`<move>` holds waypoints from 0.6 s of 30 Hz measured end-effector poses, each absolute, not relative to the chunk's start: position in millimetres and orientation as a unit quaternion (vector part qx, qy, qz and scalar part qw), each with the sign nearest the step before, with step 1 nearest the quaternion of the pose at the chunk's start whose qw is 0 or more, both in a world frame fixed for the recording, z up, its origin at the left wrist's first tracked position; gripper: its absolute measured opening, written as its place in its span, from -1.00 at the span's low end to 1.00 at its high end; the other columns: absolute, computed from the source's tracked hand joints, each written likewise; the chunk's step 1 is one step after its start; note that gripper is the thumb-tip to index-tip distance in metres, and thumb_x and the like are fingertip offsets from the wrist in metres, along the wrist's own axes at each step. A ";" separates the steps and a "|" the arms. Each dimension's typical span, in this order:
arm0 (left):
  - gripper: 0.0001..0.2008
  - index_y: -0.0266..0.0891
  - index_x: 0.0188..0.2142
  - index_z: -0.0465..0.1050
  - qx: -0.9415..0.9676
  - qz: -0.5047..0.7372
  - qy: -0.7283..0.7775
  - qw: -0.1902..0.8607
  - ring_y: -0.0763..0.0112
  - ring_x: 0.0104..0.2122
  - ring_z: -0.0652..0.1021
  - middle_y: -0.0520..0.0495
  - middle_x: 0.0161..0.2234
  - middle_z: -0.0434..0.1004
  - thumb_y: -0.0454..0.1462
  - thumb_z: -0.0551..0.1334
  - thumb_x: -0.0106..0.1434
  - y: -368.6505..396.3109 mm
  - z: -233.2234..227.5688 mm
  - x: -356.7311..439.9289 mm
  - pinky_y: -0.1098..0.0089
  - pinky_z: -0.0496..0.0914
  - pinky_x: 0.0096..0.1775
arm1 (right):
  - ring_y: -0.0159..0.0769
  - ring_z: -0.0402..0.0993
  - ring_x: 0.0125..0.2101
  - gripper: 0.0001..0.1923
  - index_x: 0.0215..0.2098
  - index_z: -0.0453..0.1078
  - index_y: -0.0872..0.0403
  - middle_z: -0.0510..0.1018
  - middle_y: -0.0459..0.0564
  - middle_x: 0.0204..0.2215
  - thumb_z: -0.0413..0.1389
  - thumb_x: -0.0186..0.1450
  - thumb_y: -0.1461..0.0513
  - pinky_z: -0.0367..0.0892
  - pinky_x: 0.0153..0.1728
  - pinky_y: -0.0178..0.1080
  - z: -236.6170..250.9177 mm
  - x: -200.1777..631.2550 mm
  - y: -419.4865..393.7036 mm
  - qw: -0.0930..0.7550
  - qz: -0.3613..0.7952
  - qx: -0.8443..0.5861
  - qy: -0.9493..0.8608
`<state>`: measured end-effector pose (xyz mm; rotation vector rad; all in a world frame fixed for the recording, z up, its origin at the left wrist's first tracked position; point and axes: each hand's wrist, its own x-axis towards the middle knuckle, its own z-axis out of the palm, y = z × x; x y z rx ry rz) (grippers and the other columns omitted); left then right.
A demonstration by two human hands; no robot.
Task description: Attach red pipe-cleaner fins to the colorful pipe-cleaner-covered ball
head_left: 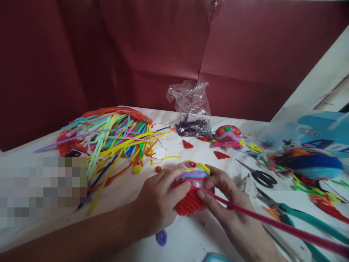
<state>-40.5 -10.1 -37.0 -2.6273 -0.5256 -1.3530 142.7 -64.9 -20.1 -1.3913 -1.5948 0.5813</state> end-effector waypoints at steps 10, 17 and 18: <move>-0.68 -0.27 -0.18 0.47 -0.883 -0.409 -0.195 -0.121 0.31 -0.13 0.45 -0.19 -0.14 0.36 -0.48 0.04 0.15 -7.6 -19.8 -55.8 0.30 0.41 -0.14 | -0.09 0.23 0.07 -0.66 -0.09 0.26 -0.01 0.32 0.02 0.05 0.13 0.19 0.11 0.23 0.03 -0.06 -24.6 142.9 -54.1 0.482 0.289 -0.525 -0.639; -0.89 -0.26 -0.45 0.55 -0.842 -0.367 -0.300 -0.259 0.40 -0.23 0.46 -0.06 -0.28 0.33 -0.40 0.24 0.08 -2.2 -0.2 -43.3 0.40 0.35 -0.12 | -0.01 0.18 0.09 -0.69 -0.14 0.27 -0.02 0.26 0.05 0.09 0.14 0.20 0.05 0.16 0.05 0.02 -25.8 142.6 -56.0 0.493 0.315 -0.518 -0.624; -0.91 -0.26 -0.47 0.54 -0.841 -0.362 -0.308 -0.258 0.38 -0.20 0.45 -0.06 -0.27 0.33 -0.41 0.25 0.06 -2.2 1.4 -41.5 0.39 0.34 -0.11 | 0.00 0.15 0.10 -0.70 -0.14 0.27 -0.03 0.25 0.04 0.10 0.12 0.21 0.05 0.10 0.08 0.07 -26.4 143.7 -57.5 0.487 0.311 -0.518 -0.631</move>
